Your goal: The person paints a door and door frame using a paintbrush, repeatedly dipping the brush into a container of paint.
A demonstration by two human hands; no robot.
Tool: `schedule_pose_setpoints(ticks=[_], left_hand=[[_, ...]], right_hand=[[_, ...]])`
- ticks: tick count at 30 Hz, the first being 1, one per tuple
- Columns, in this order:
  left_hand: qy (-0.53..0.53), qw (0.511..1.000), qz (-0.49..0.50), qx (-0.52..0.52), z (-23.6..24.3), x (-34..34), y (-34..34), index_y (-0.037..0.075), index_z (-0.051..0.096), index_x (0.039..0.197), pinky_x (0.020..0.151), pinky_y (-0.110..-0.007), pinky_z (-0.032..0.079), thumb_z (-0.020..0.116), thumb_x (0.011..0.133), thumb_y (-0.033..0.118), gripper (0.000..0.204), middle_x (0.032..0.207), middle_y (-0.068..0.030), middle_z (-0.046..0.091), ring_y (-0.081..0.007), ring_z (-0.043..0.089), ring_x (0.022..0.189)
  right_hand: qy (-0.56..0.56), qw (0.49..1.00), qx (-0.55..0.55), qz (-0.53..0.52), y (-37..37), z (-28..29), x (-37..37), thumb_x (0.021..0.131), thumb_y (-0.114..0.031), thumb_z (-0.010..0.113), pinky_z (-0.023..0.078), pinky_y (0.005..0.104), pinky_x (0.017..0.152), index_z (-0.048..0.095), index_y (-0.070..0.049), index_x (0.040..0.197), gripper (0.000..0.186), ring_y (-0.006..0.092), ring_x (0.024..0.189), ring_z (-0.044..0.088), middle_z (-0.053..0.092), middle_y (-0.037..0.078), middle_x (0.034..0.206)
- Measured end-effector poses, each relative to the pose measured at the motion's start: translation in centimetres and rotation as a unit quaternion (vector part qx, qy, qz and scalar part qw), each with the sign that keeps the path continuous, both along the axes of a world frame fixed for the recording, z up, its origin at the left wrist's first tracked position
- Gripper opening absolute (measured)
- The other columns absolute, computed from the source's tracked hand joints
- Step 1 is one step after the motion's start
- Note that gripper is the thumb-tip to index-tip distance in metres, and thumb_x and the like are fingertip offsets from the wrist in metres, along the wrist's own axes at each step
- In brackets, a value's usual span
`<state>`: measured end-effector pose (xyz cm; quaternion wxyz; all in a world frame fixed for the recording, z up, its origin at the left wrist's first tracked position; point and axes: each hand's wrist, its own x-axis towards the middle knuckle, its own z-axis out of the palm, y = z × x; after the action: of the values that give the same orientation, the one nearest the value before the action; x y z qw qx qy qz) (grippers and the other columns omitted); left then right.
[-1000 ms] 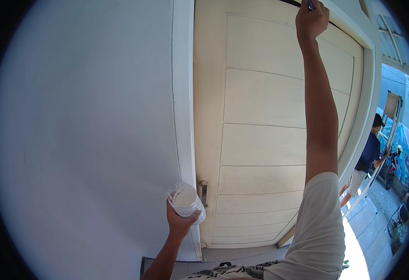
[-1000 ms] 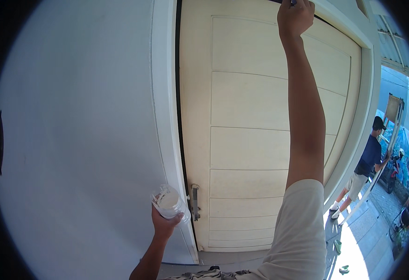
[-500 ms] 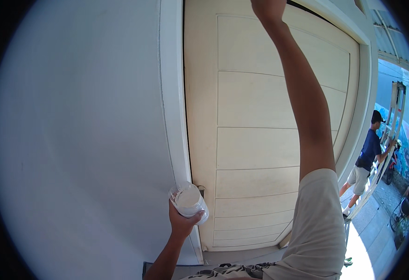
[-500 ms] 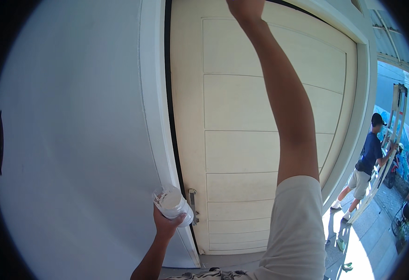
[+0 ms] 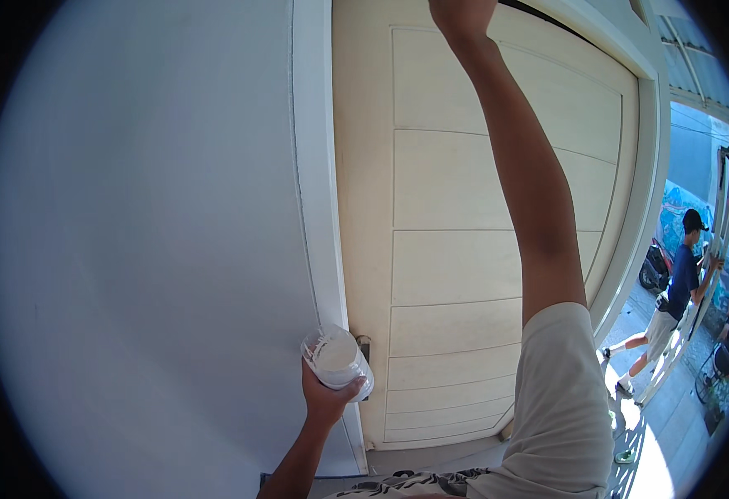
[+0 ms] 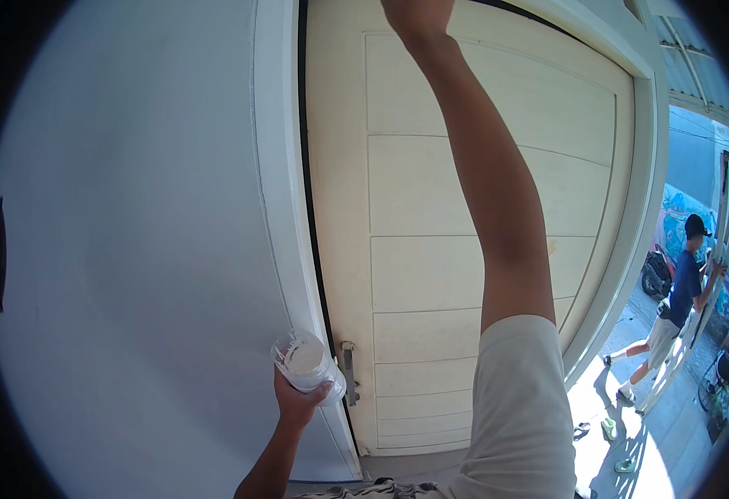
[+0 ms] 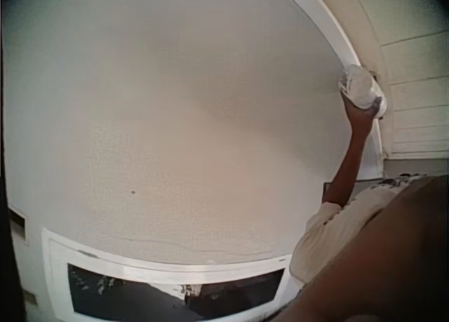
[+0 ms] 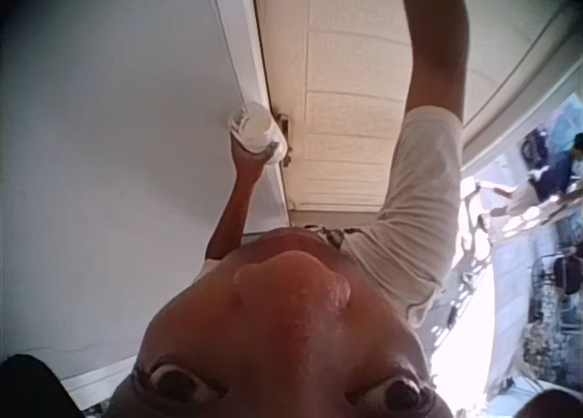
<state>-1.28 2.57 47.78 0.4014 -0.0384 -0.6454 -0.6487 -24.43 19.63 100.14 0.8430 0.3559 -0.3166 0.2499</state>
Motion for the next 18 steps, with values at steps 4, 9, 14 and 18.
schedule_pose_setpoints(ticks=[4, 9, 14, 18], left_hand=[[-0.012, 1.000, 0.009, -0.006, -0.4, 0.0, -0.2, 0.002, 0.043, 0.138, 0.104, -0.041, 0.050, 0.086, 0.066, 0.006, 0.084, 0.127, -0.0123, 0.058, -0.0237, 0.061, 0.117], [-0.023, 1.000, 0.005, 0.006, -0.2, 0.0, 0.0, 0.002, 0.044, 0.137, 0.104, -0.042, 0.050, 0.086, 0.065, 0.007, 0.084, 0.127, -0.0121, 0.058, -0.0244, 0.061, 0.117], [-0.005, 1.000, -0.010, 0.016, 0.0, 0.2, 0.0, 0.002, 0.043, 0.137, 0.104, -0.042, 0.050, 0.087, 0.065, 0.006, 0.084, 0.127, -0.0123, 0.058, -0.0245, 0.061, 0.118], [-0.011, 1.000, -0.016, -0.002, -0.2, 0.3, -0.4, 0.003, 0.043, 0.137, 0.104, -0.042, 0.050, 0.089, 0.064, 0.008, 0.087, 0.128, -0.0124, 0.058, -0.0245, 0.061, 0.118]], right_hand=[[0.038, 0.996, 0.083, -0.005, 0.6, 0.7, 0.6, 0.085, -0.006, 0.077, 0.056, 0.0387, 0.077, 0.073, -0.003, 0.101, 0.017, 0.0287, 0.092, 0.065, 0.074, 0.009, 0.098], [-0.027, 0.996, 0.031, -0.077, 9.6, 0.5, -2.6, 0.084, -0.006, 0.078, 0.056, 0.0398, 0.075, 0.075, -0.002, 0.100, 0.017, 0.0285, 0.090, 0.064, 0.074, 0.009, 0.095], [-0.060, 0.981, -0.101, -0.151, 13.8, 0.1, -2.0, 0.087, -0.006, 0.073, 0.055, 0.0416, 0.076, 0.074, -0.003, 0.093, 0.007, 0.0299, 0.089, 0.063, 0.072, 0.010, 0.090], [-0.046, 0.990, -0.046, -0.124, 8.8, 0.8, -0.8, 0.086, -0.005, 0.072, 0.056, 0.0416, 0.076, 0.075, -0.004, 0.093, 0.007, 0.0290, 0.091, 0.065, 0.074, 0.009, 0.092]])
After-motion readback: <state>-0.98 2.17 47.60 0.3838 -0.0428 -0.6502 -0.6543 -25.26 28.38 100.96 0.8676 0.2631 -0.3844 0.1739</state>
